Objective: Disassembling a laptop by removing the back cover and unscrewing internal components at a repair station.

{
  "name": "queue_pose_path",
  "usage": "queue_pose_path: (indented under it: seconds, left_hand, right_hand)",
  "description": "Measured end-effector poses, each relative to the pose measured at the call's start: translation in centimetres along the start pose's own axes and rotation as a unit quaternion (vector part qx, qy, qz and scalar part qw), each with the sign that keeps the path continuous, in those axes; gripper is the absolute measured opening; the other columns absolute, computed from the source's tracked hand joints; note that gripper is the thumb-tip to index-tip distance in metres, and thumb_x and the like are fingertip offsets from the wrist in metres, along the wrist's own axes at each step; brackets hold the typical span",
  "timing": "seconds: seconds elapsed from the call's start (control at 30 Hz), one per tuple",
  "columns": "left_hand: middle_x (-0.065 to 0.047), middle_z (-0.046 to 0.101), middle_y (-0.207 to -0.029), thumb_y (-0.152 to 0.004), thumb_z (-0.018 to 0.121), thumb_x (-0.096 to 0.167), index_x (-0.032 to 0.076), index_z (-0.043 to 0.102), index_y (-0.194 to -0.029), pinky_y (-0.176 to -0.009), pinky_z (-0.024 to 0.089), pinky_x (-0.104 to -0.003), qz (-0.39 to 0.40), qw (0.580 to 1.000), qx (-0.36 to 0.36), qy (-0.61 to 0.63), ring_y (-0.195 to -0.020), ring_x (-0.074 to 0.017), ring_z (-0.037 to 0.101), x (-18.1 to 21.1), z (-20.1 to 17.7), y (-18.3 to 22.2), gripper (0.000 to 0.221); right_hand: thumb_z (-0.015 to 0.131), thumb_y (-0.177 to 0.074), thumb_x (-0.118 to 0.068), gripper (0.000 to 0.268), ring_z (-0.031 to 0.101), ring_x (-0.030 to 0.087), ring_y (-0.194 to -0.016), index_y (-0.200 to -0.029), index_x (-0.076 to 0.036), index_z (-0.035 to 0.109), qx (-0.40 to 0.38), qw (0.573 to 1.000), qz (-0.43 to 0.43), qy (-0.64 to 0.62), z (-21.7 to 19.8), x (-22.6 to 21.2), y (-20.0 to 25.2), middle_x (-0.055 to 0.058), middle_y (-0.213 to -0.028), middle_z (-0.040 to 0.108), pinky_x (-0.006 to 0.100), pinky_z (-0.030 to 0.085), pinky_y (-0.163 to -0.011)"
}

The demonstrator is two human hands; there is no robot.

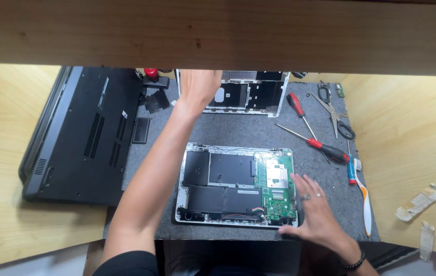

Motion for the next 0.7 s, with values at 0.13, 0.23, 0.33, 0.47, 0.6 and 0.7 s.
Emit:
queue_pose_path:
  seconds: [0.13,0.23,0.33,0.47,0.6,0.7]
  left_hand:
    - [-0.023,0.054,-0.13,-0.093,0.069,0.018,0.006,0.061,-0.123,-0.102,0.04,-0.054,-0.092,0.995,0.017,0.023,-0.125,-0.0399,0.045,-0.2,-5.0,7.0,0.033]
    - [-0.02,0.038,-0.151,-0.09,0.071,0.035,0.011,0.043,-0.154,-0.115,0.034,-0.057,-0.243,0.955,-0.137,0.102,-0.144,-0.0353,0.033,-1.7,-6.3,15.3,0.074]
    - [-0.013,0.019,-0.165,-0.075,0.085,0.049,0.014,0.019,-0.162,-0.12,0.008,-0.059,-0.312,0.874,-0.341,0.152,-0.154,-0.0303,0.008,-1.5,-5.4,24.8,0.114]
    - [-0.009,-0.012,-0.173,-0.059,0.104,0.061,0.012,-0.009,-0.163,-0.119,-0.02,-0.058,-0.212,0.863,-0.436,0.145,-0.157,-0.03,-0.021,1.5,-4.7,31.5,0.161]
    - [-0.013,0.0,-0.174,-0.07,0.101,0.05,0.01,-0.001,-0.164,-0.119,-0.016,-0.06,-0.199,0.898,-0.36,0.156,-0.159,-0.0312,-0.012,1.0,-4.4,31.3,0.144]
    - [-0.014,0.003,-0.173,-0.067,0.098,0.056,0.011,0.001,-0.164,-0.12,-0.015,-0.06,-0.18,0.908,-0.344,0.159,-0.16,-0.0323,-0.007,0.5,-3.5,31.0,0.144]
  right_hand:
    - [0.078,-0.064,-0.079,0.141,0.007,0.032,-0.159,-0.165,-0.013,0.006,0.06,0.987,-0.132,0.068,1.6,-2.2,1.4,0.016,-0.171,0.013,0.051,0.001,-0.126]
    - [0.078,-0.066,-0.075,0.139,0.013,0.031,-0.158,-0.165,-0.008,0.006,0.078,0.985,-0.141,0.053,1.6,-2.4,1.3,0.017,-0.17,0.017,0.051,0.002,-0.127]
    - [0.08,-0.064,-0.073,0.142,0.016,0.033,-0.157,-0.165,-0.009,0.005,0.077,0.986,-0.138,0.053,1.2,-1.9,0.8,0.017,-0.169,0.019,0.052,0.002,-0.127]
    - [0.081,-0.063,-0.071,0.142,0.016,0.032,-0.157,-0.165,-0.011,0.002,0.074,0.985,-0.147,0.053,0.6,-2.2,-0.5,0.018,-0.169,0.017,0.053,0.001,-0.127]
    - [0.081,-0.064,-0.071,0.14,0.017,0.032,-0.157,-0.165,-0.01,0.007,0.089,0.983,-0.151,0.057,0.0,-2.5,-1.2,0.019,-0.168,0.023,0.054,0.003,-0.127]
    - [0.091,-0.055,-0.071,0.149,0.019,0.032,-0.157,-0.165,-0.012,0.01,0.077,0.988,-0.121,0.062,-0.9,-1.6,-2.0,0.019,-0.165,0.028,0.053,0.005,-0.127]
Point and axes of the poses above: each hand's wrist, its own y-axis away from the middle knuckle, its own z-axis out of the palm, x = y × z, the point moved 9 cm from there along -y, towards the middle knuckle
